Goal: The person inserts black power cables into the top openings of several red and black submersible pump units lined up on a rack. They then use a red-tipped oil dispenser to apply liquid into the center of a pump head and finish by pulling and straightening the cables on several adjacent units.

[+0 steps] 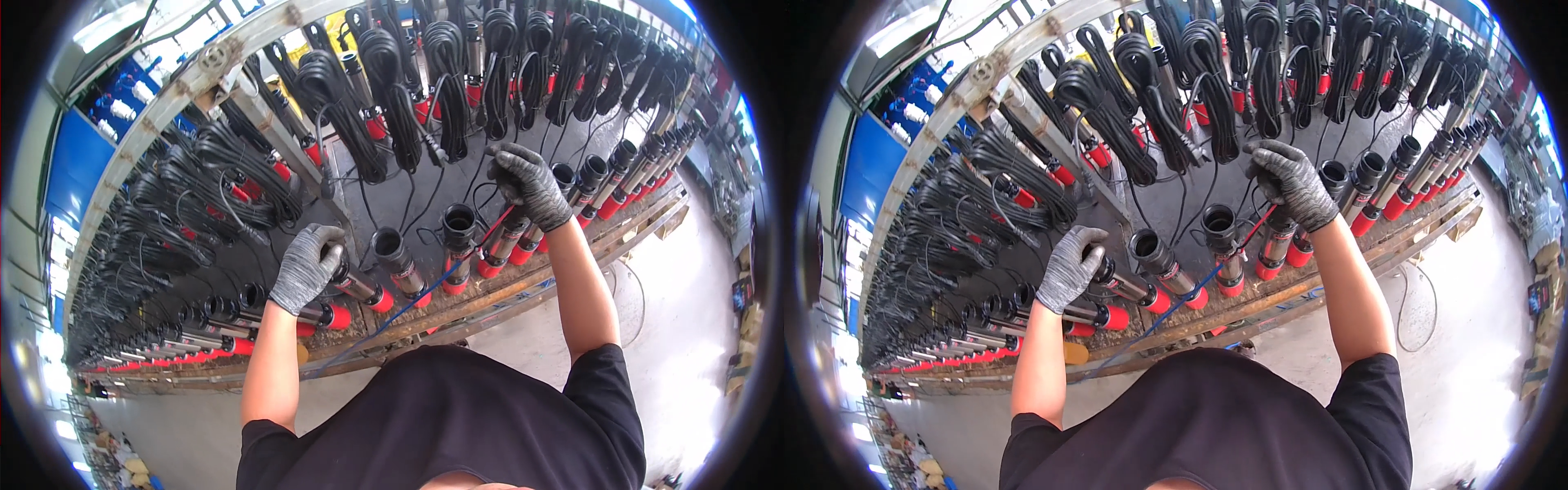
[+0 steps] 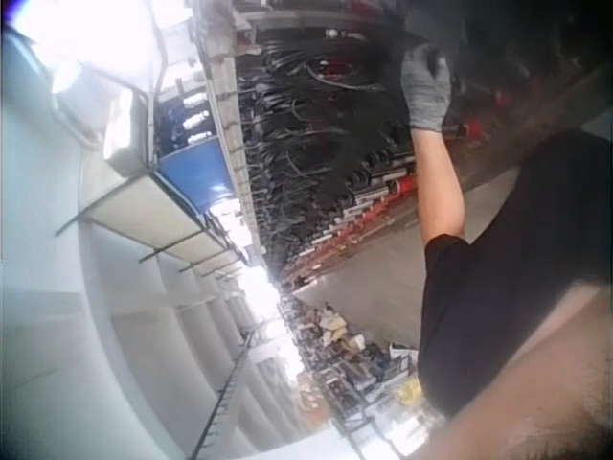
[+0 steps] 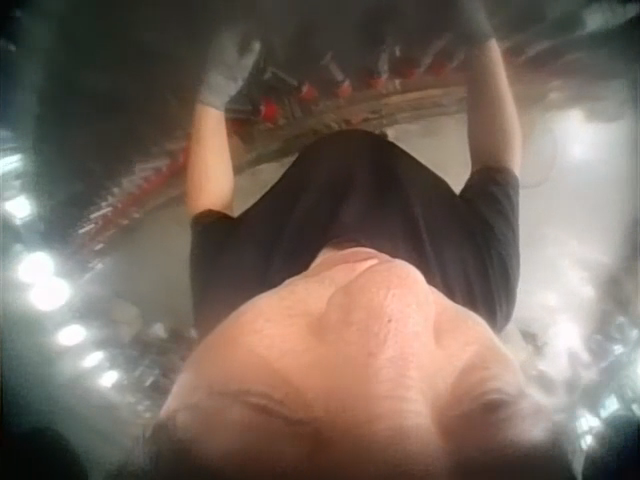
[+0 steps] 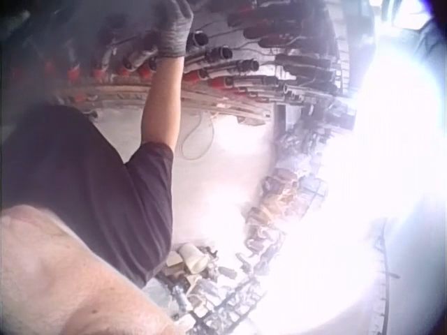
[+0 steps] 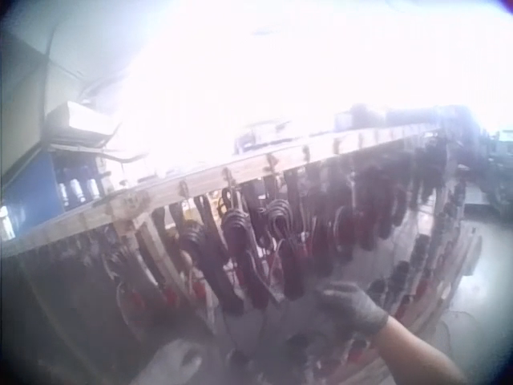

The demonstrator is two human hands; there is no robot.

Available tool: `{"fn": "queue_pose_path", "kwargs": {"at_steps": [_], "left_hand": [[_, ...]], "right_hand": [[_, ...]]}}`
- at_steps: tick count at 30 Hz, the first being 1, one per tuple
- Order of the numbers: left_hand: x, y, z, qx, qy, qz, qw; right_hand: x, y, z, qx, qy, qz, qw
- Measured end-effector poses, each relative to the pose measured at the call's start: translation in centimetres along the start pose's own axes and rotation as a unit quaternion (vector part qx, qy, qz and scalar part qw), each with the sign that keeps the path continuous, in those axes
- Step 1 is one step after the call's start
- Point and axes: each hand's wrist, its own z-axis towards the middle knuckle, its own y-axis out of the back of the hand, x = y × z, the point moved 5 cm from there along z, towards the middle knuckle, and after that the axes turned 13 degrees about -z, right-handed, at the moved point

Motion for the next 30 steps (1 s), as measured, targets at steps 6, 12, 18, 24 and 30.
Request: {"fn": "queue_pose_path", "kwargs": {"at_steps": [6, 12, 18, 24, 30], "left_hand": [[-9.8, -0.4, 5.1, -0.102, -0.168, -0.015, 0.98], [-12.7, -8.4, 14.9, -0.035, -0.01, -0.422, 0.906], [-6.9, -12.9, 20.0, 0.048, 0.207, -0.347, 0.914], [-11.2, -11.3, 19.1, 0.066, 0.129, -0.474, 0.869], [-13.9, -11.8, 21.0, 0.155, 0.072, -0.487, 0.856]], "right_hand": [[-0.5, 0.1, 0.4, 0.015, 0.013, 0.04, 0.999], [-0.7, 0.3, 0.8, 0.01, 0.006, 0.055, 0.998], [-1.0, 0.0, 1.6, -0.008, -0.013, 0.041, 0.999], [-0.3, 0.0, 0.8, 0.063, -0.02, 0.013, 0.998], [0.9, -0.4, -0.2, 0.136, -0.003, 0.03, 0.99]]}}
